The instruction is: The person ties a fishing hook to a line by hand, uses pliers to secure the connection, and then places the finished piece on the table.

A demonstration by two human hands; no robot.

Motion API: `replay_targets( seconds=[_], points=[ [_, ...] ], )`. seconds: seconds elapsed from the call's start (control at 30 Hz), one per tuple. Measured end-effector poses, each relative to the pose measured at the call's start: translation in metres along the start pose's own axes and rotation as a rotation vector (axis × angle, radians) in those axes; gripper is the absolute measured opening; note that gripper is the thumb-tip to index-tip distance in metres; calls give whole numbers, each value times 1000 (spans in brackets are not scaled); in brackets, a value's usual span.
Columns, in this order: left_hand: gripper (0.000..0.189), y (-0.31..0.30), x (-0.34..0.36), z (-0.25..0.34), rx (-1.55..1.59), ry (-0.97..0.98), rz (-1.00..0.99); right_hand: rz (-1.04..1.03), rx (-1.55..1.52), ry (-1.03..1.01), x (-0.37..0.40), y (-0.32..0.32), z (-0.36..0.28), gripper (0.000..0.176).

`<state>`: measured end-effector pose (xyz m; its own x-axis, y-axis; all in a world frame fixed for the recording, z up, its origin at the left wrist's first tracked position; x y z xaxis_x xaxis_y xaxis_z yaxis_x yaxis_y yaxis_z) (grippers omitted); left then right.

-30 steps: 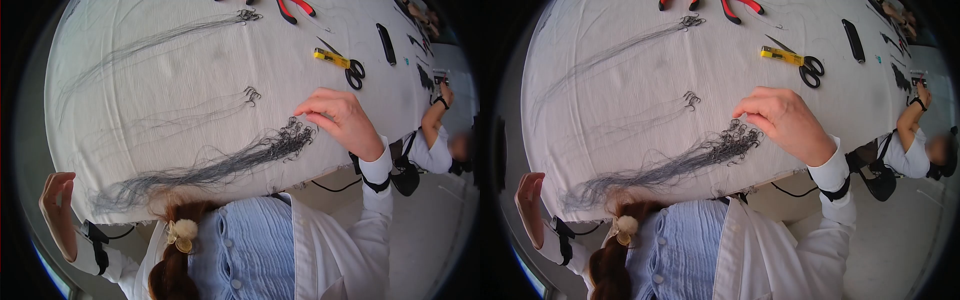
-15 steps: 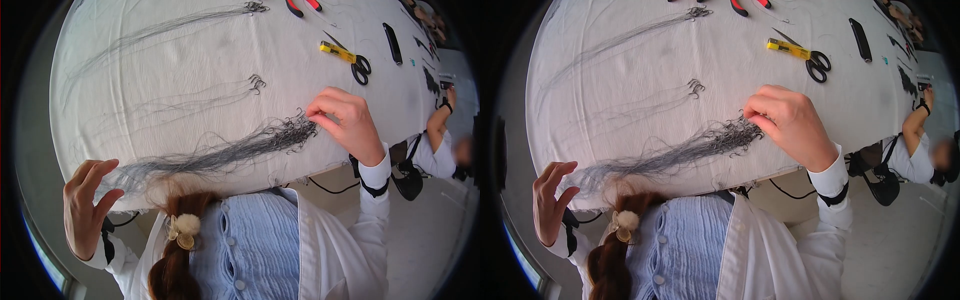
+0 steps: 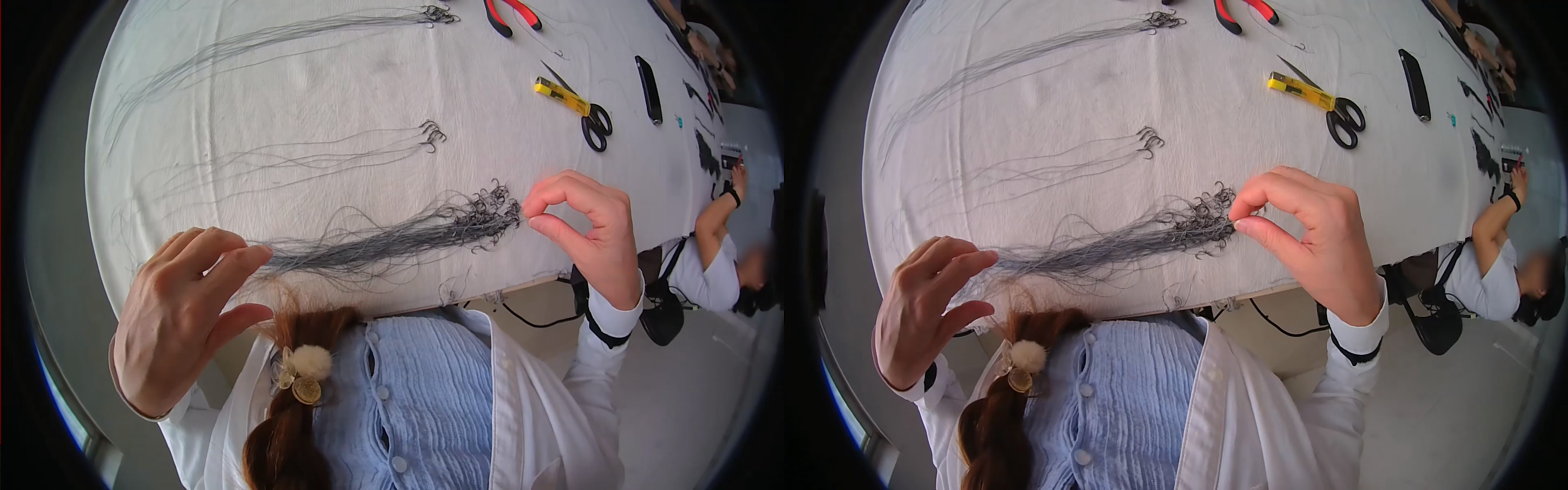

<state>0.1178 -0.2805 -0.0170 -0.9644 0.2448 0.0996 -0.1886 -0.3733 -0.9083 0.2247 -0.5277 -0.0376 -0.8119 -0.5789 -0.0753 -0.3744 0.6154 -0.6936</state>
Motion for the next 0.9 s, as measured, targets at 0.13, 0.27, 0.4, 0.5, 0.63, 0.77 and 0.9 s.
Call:
replay_targets(
  seconds=[0.13,0.27,0.4,0.5,0.63,0.77,0.9],
  points=[
    [38,2,-15,15,146,79,15,-44,-207,150,4,0,-2,6],
    [38,13,-34,32,350,147,-65,-16,-162,139,-2,-3,-7,6],
    [55,26,-58,48,559,227,5,-18,-156,90,-8,3,-17,6],
    [47,44,-79,55,673,293,81,-20,-170,64,-16,11,-23,6],
    [36,70,-100,62,765,161,-167,-11,-208,27,-21,21,-30,6],
    [24,91,-107,58,992,-15,-265,-13,-246,41,-21,26,-25,6],
    [12,105,-105,52,1312,-92,-286,4,-373,101,-20,25,-18,13]
  ],
)
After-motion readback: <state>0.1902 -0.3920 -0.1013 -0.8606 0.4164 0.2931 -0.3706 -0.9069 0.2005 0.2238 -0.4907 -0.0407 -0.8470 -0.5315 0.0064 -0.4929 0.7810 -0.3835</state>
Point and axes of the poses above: each hand's wrist, its own x-axis away from the middle knuckle, its own y-axis out of the palm, z = x × y, the point moved 7 cm from there along -x, towards the middle knuckle, and after that the axes turned 8 degrees about z, right-handed, at the moved point
